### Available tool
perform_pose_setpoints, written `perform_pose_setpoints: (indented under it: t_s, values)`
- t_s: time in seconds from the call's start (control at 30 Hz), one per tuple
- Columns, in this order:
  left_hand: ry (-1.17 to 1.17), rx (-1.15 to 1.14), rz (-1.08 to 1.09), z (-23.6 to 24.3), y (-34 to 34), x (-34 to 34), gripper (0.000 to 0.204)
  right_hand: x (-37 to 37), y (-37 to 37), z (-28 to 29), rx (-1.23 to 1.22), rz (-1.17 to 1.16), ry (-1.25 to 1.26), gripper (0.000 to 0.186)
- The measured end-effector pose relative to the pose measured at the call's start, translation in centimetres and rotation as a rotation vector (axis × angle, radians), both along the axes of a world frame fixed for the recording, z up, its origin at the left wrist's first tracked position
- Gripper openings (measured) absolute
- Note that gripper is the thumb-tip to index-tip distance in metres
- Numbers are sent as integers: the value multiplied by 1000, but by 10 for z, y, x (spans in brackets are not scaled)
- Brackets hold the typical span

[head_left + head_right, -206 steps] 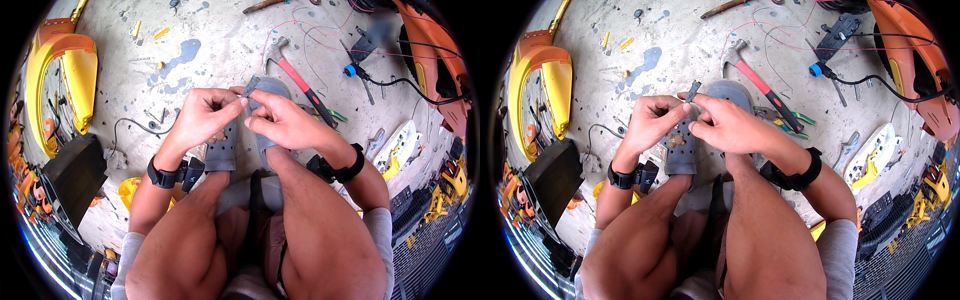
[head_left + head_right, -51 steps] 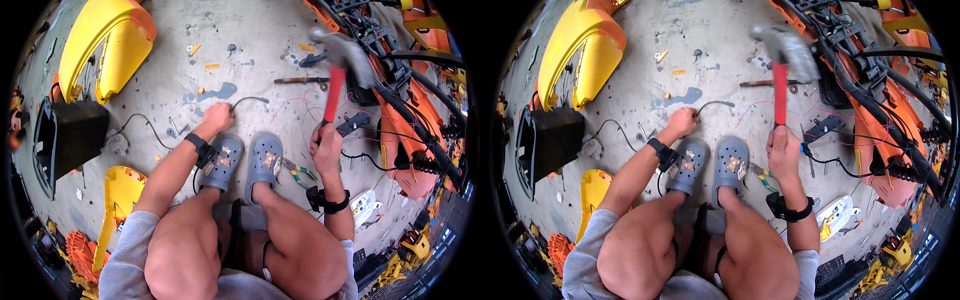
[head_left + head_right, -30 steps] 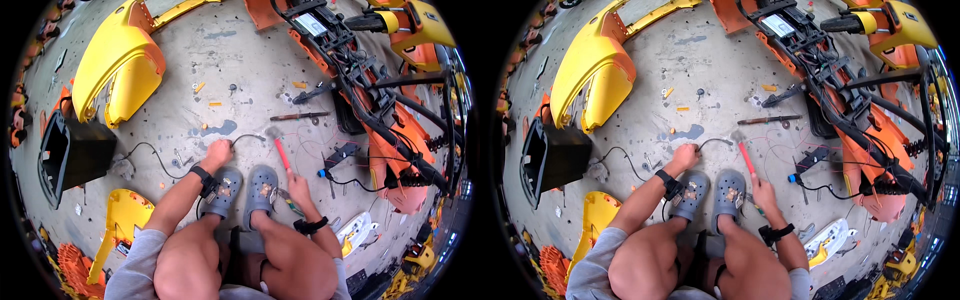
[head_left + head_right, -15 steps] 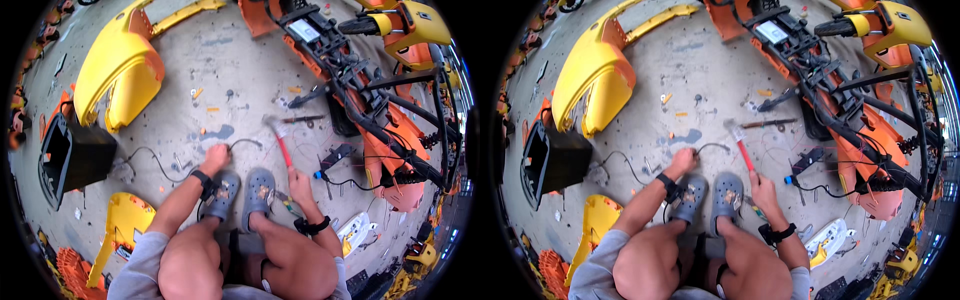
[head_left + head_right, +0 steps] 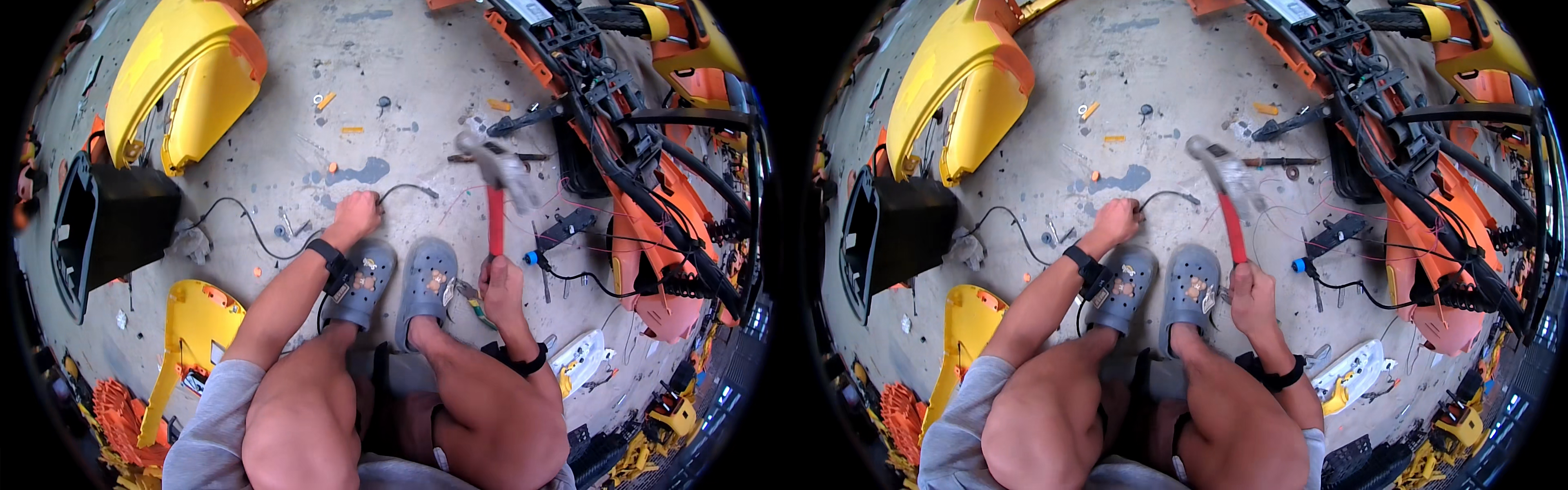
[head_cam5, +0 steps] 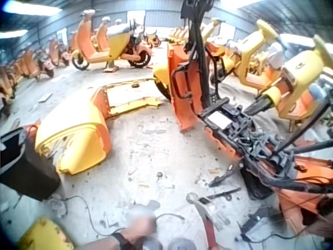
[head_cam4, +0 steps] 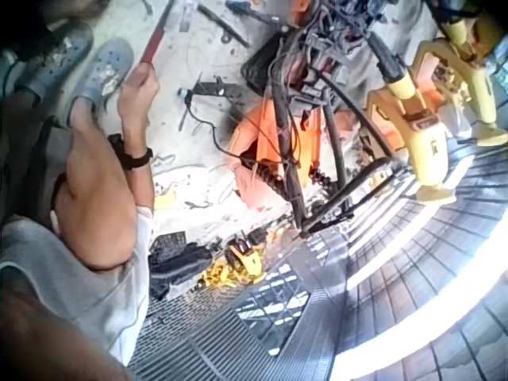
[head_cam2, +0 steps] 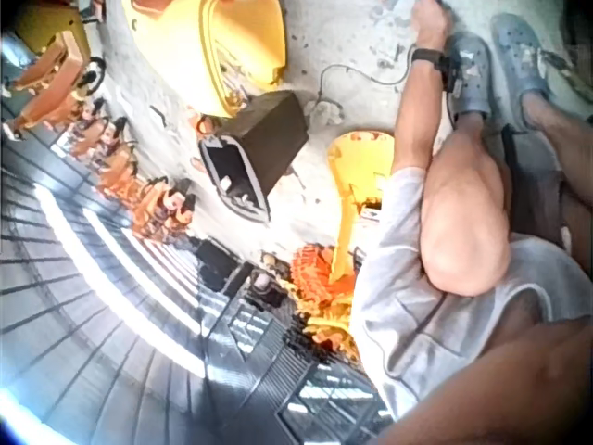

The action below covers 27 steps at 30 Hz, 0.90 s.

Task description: The person uses a hammer to strike a small metal component on a wire, then uses their hands to adjust the wire and the component while sitting on the floor.

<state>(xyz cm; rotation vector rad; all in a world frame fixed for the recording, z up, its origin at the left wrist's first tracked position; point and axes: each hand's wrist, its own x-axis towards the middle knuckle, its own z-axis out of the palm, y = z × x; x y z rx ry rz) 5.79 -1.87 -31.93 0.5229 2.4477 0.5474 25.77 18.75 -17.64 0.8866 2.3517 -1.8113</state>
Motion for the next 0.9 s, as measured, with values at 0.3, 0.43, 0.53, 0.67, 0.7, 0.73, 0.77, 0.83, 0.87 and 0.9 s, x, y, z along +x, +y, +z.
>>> perform_pose_setpoints:
  t_s: [0.3, 0.43, 0.53, 0.67, 0.7, 0.73, 0.77, 0.83, 0.87, 0.9]
  values:
    - [-18, -15, 5, -11, -9, 7, 21, 18, 8, -29, 349, 123, -287, 59]
    - [-74, -38, -4, 2, 5, 0, 21, 4, -1, -4, 170, -38, -56, 55]
    - [-96, -62, -4, 6, 13, -1, 22, 34, 16, -89, 444, 176, -519, 59]
    - [-64, 8, -4, -3, 9, -3, 22, 30, 27, -49, 457, 143, -263, 66]
    - [-82, -37, 0, -4, -5, 5, 22, 21, 14, -28, 289, 72, -214, 65]
    - [-78, -60, 5, -2, -7, -1, 21, 1, 7, -2, 145, -5, -147, 64]
    - [-74, -75, 7, 1, -5, -5, 21, -8, 3, 8, 7, -88, -82, 63]
    - [-54, -43, 13, 3, 2, 0, 20, 1, -2, -13, 177, -90, 44, 59]
    - [-42, -7, 4, 0, 11, 0, 20, 7, 1, -29, 283, -103, 115, 58]
    - [-24, 21, -5, -2, 17, 1, 21, 17, 9, -62, 439, 6, -100, 56]
